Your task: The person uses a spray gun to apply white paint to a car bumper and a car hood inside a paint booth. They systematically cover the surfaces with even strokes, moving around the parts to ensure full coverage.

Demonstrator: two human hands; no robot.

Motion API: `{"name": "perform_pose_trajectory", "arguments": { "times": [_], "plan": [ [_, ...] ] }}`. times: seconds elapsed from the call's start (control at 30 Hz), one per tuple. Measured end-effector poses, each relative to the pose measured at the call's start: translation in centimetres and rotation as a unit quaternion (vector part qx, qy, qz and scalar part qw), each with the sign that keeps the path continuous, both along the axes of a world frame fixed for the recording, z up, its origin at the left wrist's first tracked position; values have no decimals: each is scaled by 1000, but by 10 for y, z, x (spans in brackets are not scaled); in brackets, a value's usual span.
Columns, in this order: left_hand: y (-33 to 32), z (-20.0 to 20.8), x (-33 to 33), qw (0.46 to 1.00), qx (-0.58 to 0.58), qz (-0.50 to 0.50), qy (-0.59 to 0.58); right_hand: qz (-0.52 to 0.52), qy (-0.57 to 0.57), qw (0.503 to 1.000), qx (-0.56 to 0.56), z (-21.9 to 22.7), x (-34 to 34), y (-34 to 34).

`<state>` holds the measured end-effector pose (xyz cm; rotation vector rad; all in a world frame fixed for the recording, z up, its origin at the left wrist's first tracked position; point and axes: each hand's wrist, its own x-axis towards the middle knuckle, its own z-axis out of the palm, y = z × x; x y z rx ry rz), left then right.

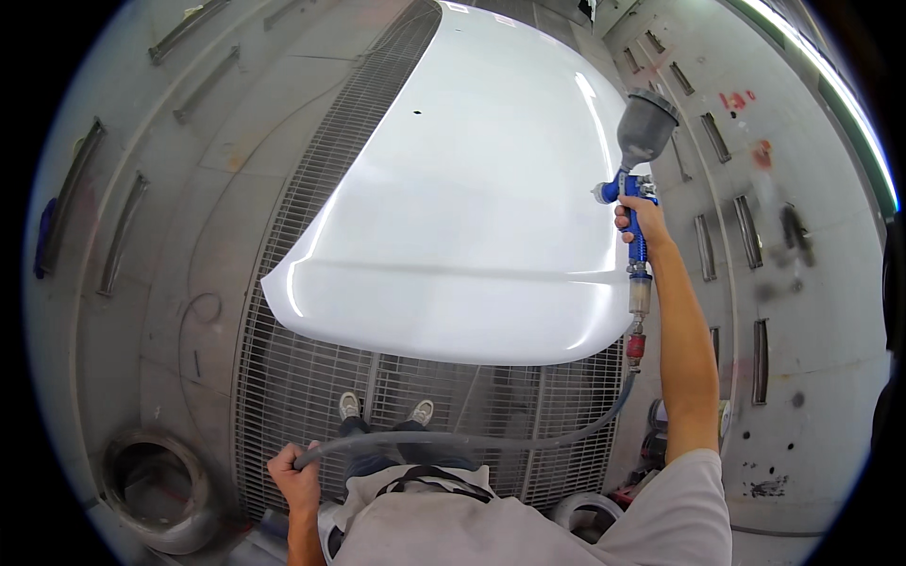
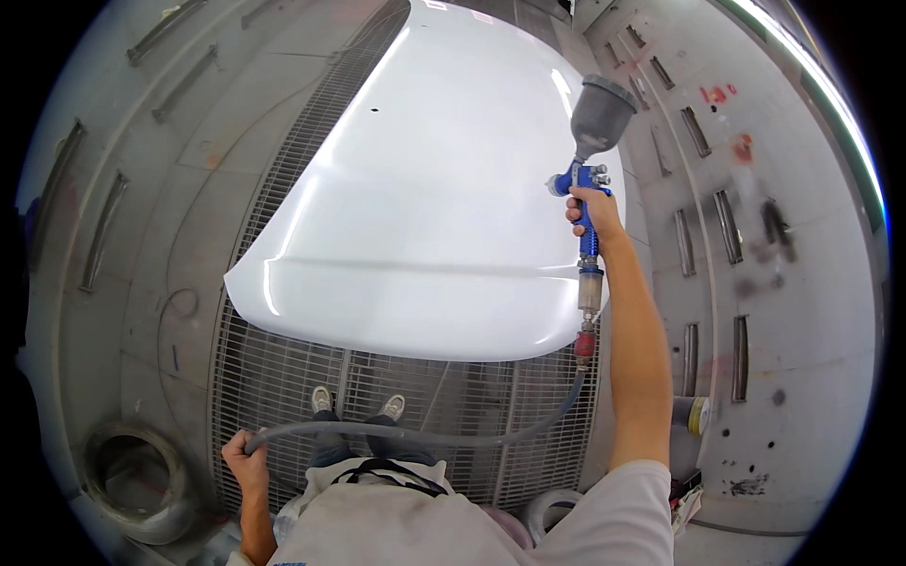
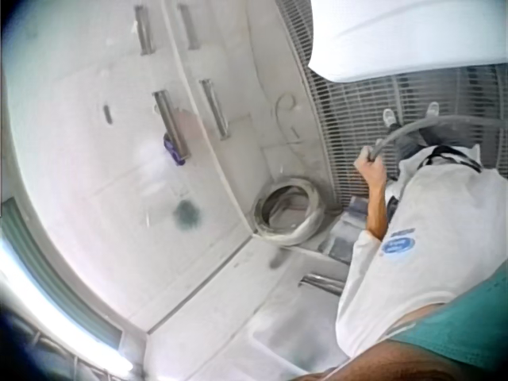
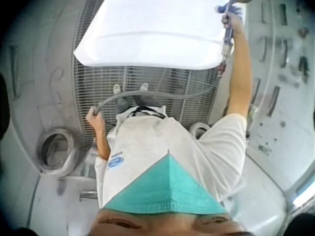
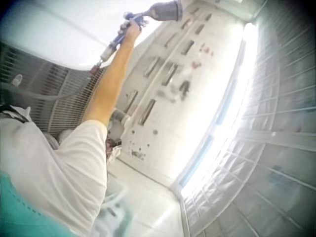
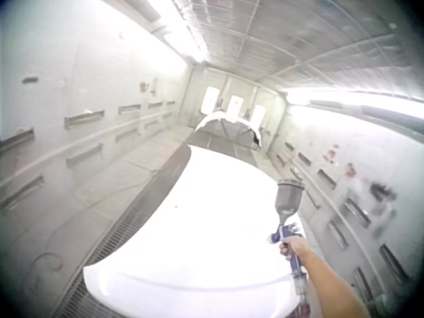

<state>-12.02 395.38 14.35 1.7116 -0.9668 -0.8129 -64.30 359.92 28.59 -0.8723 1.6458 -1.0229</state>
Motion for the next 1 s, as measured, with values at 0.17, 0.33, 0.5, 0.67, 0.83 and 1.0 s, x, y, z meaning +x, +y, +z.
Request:
{"name": "perform_pose_trajectory", "arguments": {
  "times": [0.17,0.33,0.5,0.67,0.83,1.0],
  "plan": [
    [10,-3,-23,998,22,-60,-26,-40,27,999,2,0,-61,15],
    [16,3,-33,996,31,-75,-30,-85,89,992,2,5,-93,23],
    [21,4,-23,997,33,-52,-39,-91,196,976,19,3,-89,30],
    [26,-7,13,1000,-17,23,-4,-34,27,999,19,-3,-10,31],
    [38,-11,62,995,-24,95,36,21,-24,999,9,-15,88,16],
    [56,-6,97,973,-36,188,130,70,-70,995,1,-23,182,-4]
  ]
}}
